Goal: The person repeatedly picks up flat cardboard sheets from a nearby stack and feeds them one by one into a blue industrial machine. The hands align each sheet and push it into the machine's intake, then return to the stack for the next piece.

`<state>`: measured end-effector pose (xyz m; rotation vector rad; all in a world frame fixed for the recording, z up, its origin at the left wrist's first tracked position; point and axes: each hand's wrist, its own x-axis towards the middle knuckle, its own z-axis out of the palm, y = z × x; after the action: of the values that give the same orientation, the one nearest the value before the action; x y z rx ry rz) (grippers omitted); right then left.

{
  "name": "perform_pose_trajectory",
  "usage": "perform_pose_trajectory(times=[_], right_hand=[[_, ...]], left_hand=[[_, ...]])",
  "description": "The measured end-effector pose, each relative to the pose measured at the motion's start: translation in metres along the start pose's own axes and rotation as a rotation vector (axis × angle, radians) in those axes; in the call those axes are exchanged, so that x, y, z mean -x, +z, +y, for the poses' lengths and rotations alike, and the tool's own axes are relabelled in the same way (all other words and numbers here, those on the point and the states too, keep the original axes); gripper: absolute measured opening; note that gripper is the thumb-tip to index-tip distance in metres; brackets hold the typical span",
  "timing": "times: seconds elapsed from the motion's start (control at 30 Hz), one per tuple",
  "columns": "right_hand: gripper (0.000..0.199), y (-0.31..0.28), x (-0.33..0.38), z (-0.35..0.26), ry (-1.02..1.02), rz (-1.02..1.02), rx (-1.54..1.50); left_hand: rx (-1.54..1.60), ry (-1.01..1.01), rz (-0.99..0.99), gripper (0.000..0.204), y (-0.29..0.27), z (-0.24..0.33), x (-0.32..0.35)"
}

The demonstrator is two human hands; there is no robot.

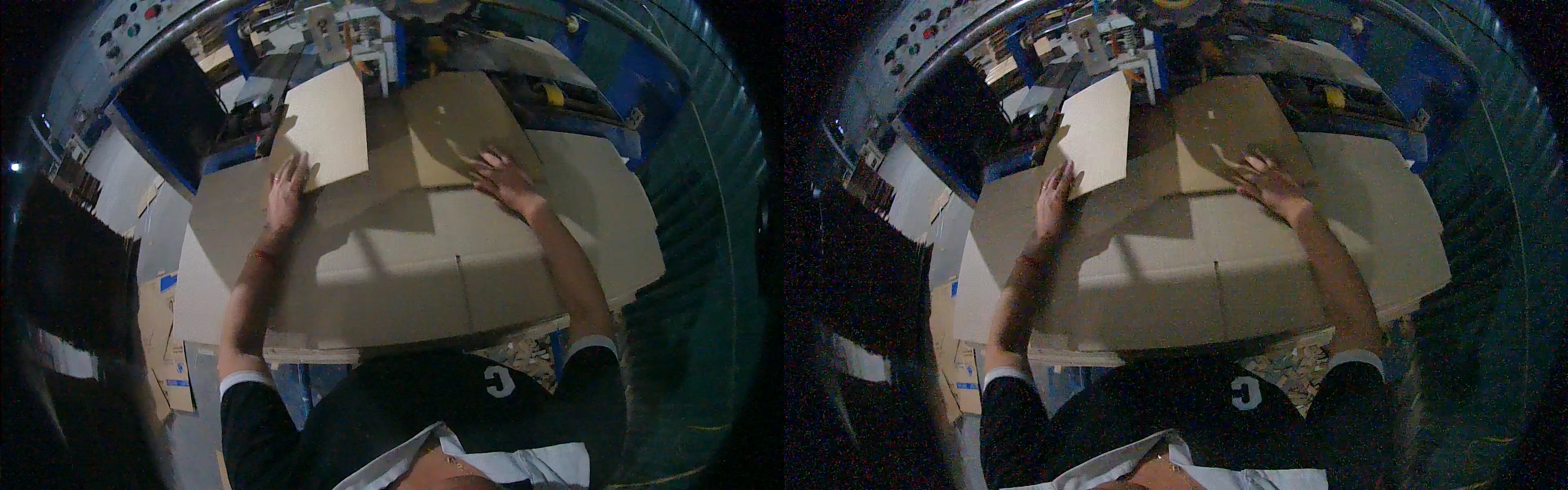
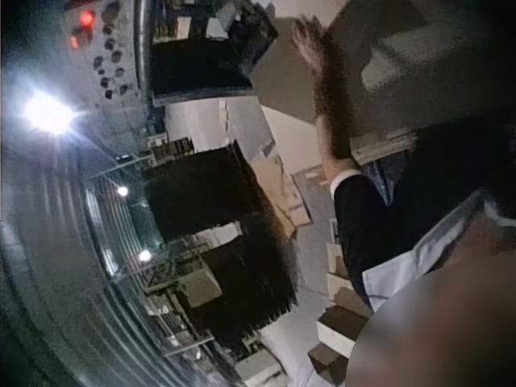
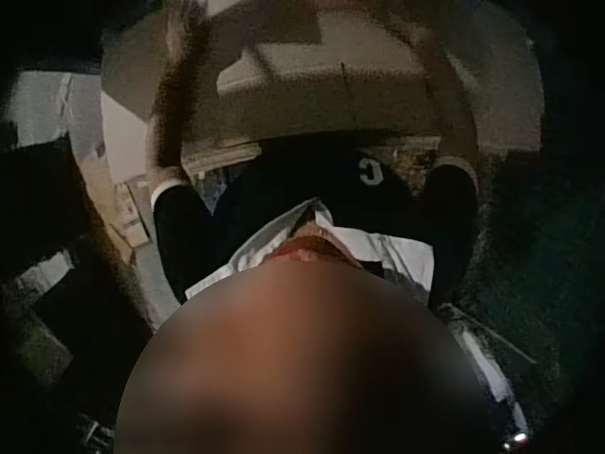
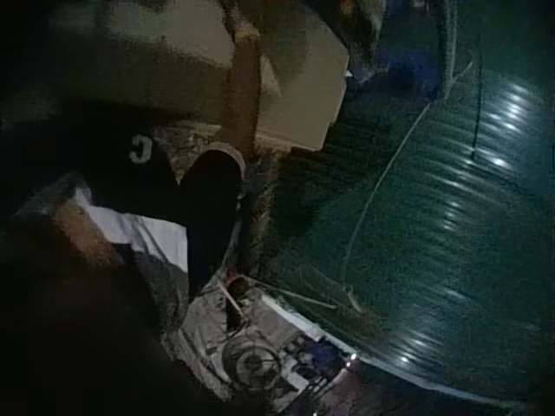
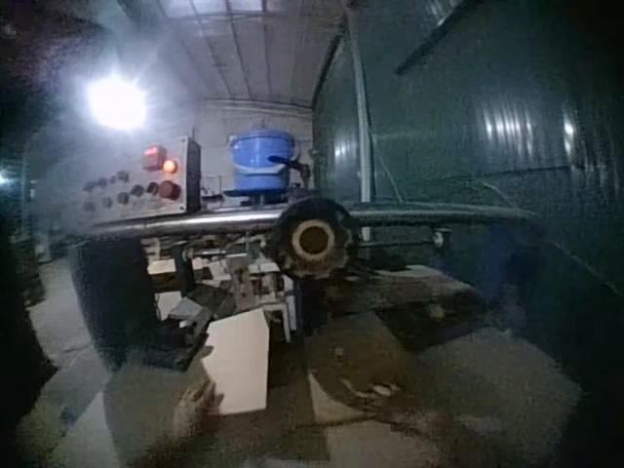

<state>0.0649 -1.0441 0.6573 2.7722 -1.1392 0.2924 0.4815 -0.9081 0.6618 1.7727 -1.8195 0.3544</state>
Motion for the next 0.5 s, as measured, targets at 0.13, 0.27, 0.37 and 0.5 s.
perform_pose_trajectory(times=[0.13, 0.27, 0.37, 0.5], right_hand=[[0.058, -0.010, 0.036, -0.001, 0.194, 0.178, 0.081], [0.067, -0.043, 0.179, 0.036, 0.746, 0.261, -0.193], [0.067, -0.026, 0.292, 0.062, 1.423, 0.454, -0.121], [0.071, 0.031, 0.355, 0.112, 1.232, 0.238, -0.052]], left_hand=[[-0.193, -0.013, 0.032, 0.076, -0.018, -0.007, 0.012], [-0.098, -0.424, 0.340, 0.065, -0.100, -0.040, 0.128], [0.450, -0.997, 0.328, 0.040, -0.149, -0.069, 0.224], [0.635, -1.209, 0.839, 0.032, -0.110, -0.077, 0.269]])
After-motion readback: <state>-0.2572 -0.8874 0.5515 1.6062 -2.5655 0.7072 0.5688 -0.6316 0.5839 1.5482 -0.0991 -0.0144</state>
